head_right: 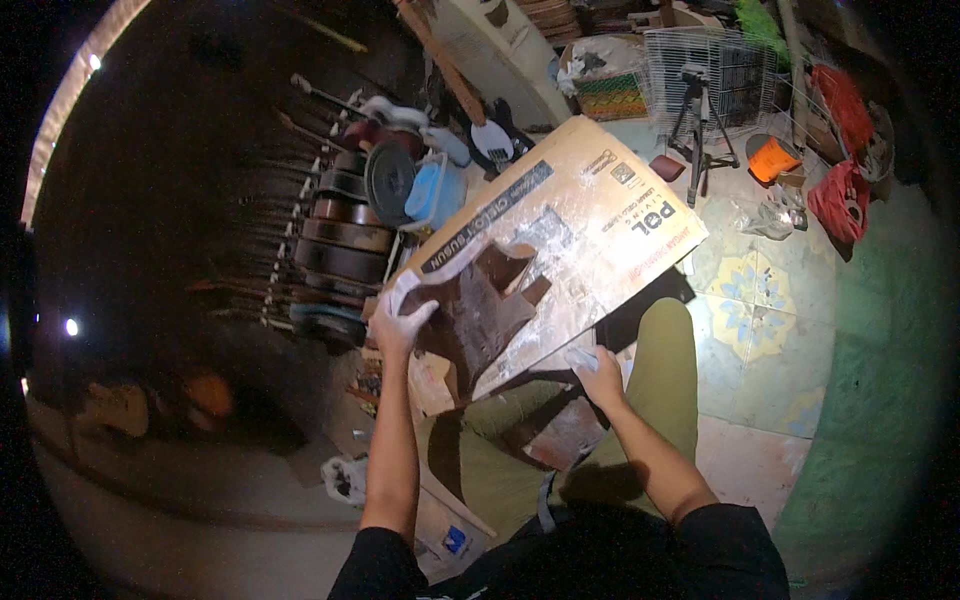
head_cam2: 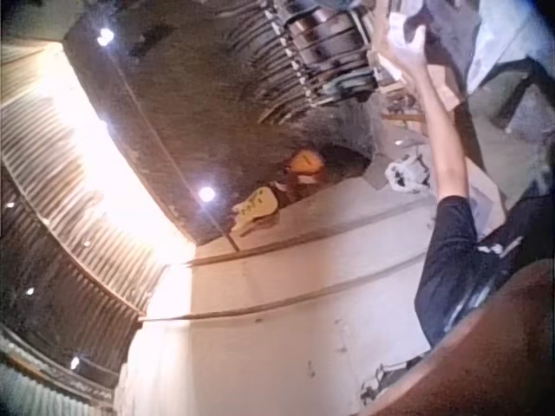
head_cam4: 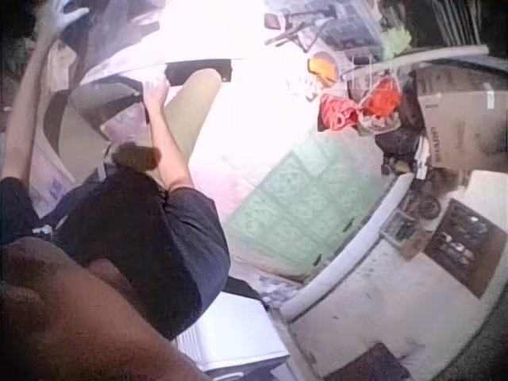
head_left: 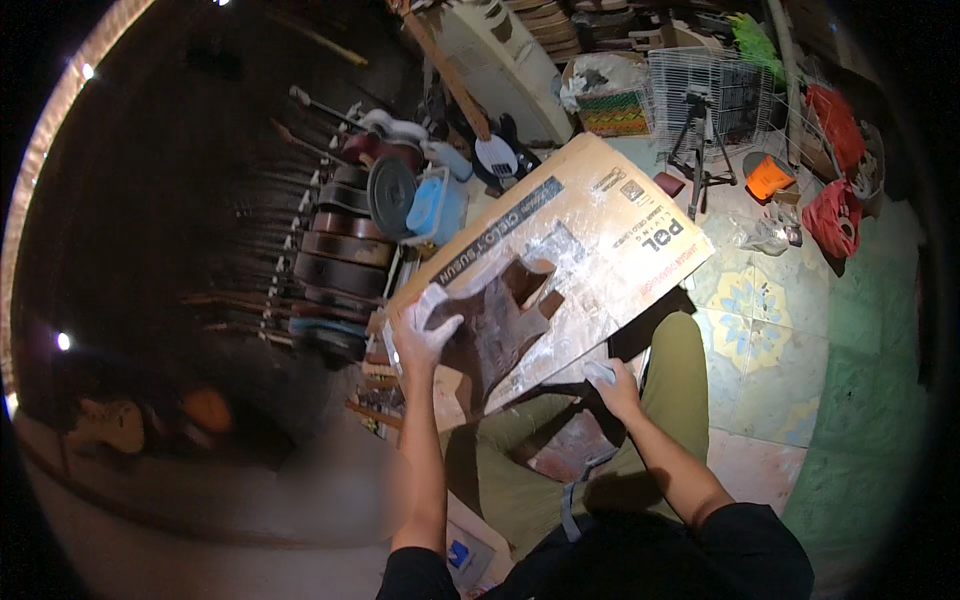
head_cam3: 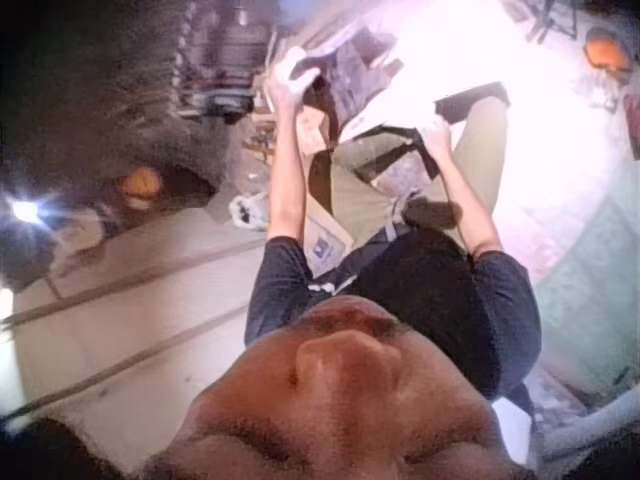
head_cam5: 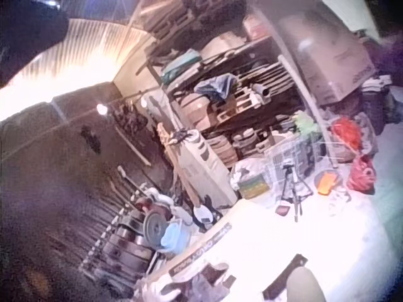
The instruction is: The person sands the surface and edges of a wooden guitar body using a piece of sandpaper while it is positioned on a cardboard box.
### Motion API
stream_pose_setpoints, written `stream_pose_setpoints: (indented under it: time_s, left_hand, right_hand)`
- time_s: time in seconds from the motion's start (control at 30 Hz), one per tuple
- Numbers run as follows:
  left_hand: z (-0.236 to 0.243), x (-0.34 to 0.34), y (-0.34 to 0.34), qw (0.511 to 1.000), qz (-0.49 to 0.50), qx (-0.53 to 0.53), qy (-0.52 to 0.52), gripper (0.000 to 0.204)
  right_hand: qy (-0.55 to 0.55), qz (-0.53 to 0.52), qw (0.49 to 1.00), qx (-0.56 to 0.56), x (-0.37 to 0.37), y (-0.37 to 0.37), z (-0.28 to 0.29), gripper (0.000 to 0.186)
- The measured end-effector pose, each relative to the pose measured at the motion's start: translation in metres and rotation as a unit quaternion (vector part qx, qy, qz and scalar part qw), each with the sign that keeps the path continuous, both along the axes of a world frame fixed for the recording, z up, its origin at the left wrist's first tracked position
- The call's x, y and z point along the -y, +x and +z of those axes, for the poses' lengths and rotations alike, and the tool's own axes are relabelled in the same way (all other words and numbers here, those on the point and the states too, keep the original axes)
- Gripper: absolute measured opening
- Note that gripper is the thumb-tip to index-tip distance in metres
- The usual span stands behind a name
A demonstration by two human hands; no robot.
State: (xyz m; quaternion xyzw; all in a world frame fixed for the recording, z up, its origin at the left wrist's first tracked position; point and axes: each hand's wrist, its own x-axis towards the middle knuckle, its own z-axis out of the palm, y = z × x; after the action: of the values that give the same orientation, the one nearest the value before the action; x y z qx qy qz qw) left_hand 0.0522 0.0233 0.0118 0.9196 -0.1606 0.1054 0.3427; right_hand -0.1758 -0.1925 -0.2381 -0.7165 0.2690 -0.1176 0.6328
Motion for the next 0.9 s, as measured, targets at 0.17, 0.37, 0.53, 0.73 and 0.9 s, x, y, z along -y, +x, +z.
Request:
stream_pose_setpoints:
  time_s: [0.17,0.37,0.53,0.73,0.9]
  left_hand:
    - [0.006,0.026,-0.021,0.990,-0.026,0.138,-0.005,0.055]
    - [-0.001,0.031,-0.021,0.975,0.004,0.224,-0.012,0.053]
    - [-0.057,0.042,0.016,0.930,-0.104,0.350,0.049,0.048]
    - [-0.163,0.016,-0.060,0.966,-0.097,0.227,0.074,0.041]
    - [-0.240,0.015,-0.131,0.978,-0.117,0.150,0.091,0.039]
  right_hand:
    - [0.018,-0.073,0.997,-0.014,0.006,0.003,-0.026,0.032]
    - [0.069,-0.071,0.995,0.003,0.014,0.007,-0.028,0.033]
    - [0.148,-0.095,0.984,0.038,0.023,0.015,0.015,0.034]
    - [0.152,-0.102,0.983,-0.003,0.057,0.009,0.069,0.039]
    - [0.006,-0.137,0.991,0.006,0.094,0.092,0.072,0.041]
